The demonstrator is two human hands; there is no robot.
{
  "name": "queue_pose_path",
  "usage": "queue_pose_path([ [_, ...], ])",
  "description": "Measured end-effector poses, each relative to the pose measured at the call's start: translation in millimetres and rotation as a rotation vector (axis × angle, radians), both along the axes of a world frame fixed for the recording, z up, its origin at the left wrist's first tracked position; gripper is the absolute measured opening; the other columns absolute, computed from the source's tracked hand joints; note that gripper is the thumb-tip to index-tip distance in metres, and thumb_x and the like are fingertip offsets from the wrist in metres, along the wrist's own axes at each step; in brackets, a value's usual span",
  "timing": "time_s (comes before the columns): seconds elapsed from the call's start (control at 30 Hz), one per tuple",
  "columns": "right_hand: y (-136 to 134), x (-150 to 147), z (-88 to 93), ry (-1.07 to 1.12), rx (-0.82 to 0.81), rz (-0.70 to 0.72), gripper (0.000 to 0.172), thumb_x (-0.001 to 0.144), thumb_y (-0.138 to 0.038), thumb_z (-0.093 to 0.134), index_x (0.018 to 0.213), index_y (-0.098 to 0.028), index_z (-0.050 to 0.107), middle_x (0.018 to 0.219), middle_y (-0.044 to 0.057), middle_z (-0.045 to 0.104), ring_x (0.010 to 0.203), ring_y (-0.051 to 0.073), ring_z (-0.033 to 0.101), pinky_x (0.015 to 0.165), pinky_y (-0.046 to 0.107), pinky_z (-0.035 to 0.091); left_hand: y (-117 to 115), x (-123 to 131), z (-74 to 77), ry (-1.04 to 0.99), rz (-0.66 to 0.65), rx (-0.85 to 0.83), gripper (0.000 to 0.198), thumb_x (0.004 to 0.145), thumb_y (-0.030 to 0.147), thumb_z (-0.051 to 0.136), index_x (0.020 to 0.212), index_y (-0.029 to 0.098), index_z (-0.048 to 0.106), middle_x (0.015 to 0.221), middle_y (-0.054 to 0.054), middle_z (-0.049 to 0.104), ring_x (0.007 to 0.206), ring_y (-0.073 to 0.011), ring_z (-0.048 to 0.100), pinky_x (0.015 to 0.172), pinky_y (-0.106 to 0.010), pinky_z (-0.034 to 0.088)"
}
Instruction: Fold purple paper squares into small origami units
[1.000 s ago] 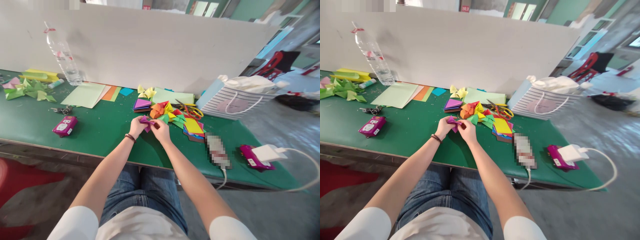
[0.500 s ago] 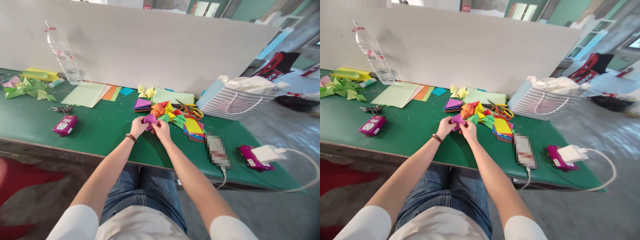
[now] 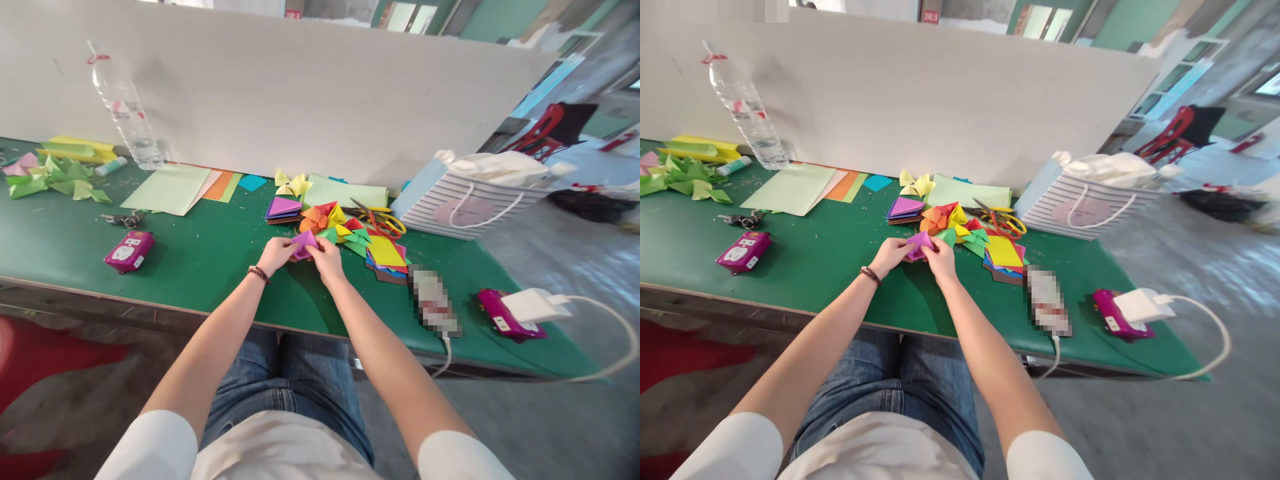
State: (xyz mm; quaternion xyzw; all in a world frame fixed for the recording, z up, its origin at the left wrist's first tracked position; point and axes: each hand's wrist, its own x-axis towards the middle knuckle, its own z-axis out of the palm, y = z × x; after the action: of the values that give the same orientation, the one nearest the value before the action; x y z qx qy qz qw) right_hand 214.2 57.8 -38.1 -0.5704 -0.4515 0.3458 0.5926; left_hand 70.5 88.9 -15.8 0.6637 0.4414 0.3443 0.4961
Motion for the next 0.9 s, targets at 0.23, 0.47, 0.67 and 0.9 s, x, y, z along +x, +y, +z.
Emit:
queue_pose_path([
  [0.23, 7, 7, -7.6, 0.133, 0.011, 0.03, 0.034, 0.062, -0.041, 0.07, 0.088, -0.018, 0.07, 0.082, 0.002, 0.072, 0.075, 0.019, 0.065, 0.068, 0.031, 0.052, 0, 0, -0.1, -0.076, -0.052, -0.081, 0.026, 0.08, 0.03, 0.065, 0.062, 0.012, 0.065, 0.055, 0.001, 0.062, 0.056, -0.0111, 0.062, 0.058, -0.019, 0.048],
  [0.47, 7, 14, -3.2, 0.215, -0.014, 0.117, 0.034, 0.057, -0.04, 0.076, 0.084, -0.02, 0.07, 0.078, 0.001, 0.072, 0.072, 0.019, 0.065, 0.069, 0.033, 0.052, -1, 3, 3.1, -0.207, -0.129, -0.223, 0.024, 0.085, 0.028, 0.059, 0.069, 0.011, 0.066, 0.067, -0.005, 0.069, 0.065, -0.014, 0.068, 0.07, -0.027, 0.057],
  [0.67, 7, 18, 0.1, 0.231, -0.032, 0.196, 0.034, 0.055, -0.041, 0.079, 0.081, -0.02, 0.071, 0.079, 0.002, 0.073, 0.075, 0.02, 0.066, 0.071, 0.034, 0.052, -4, 3, 4.8, -0.219, -0.177, -0.267, 0.027, 0.087, 0.031, 0.057, 0.072, 0.01, 0.065, 0.069, -0.009, 0.071, 0.065, -0.0158, 0.07, 0.066, -0.026, 0.057],
  [0.9, 7, 22, -1.7, 0.228, -0.034, 0.226, 0.032, 0.056, -0.04, 0.078, 0.081, -0.021, 0.071, 0.08, 0.002, 0.073, 0.077, 0.021, 0.067, 0.074, 0.035, 0.051, -4, 4, 2.4, -0.207, -0.204, -0.241, 0.031, 0.092, 0.032, 0.049, 0.076, 0.01, 0.065, 0.072, -0.01, 0.072, 0.065, -0.0158, 0.07, 0.066, -0.027, 0.056],
])
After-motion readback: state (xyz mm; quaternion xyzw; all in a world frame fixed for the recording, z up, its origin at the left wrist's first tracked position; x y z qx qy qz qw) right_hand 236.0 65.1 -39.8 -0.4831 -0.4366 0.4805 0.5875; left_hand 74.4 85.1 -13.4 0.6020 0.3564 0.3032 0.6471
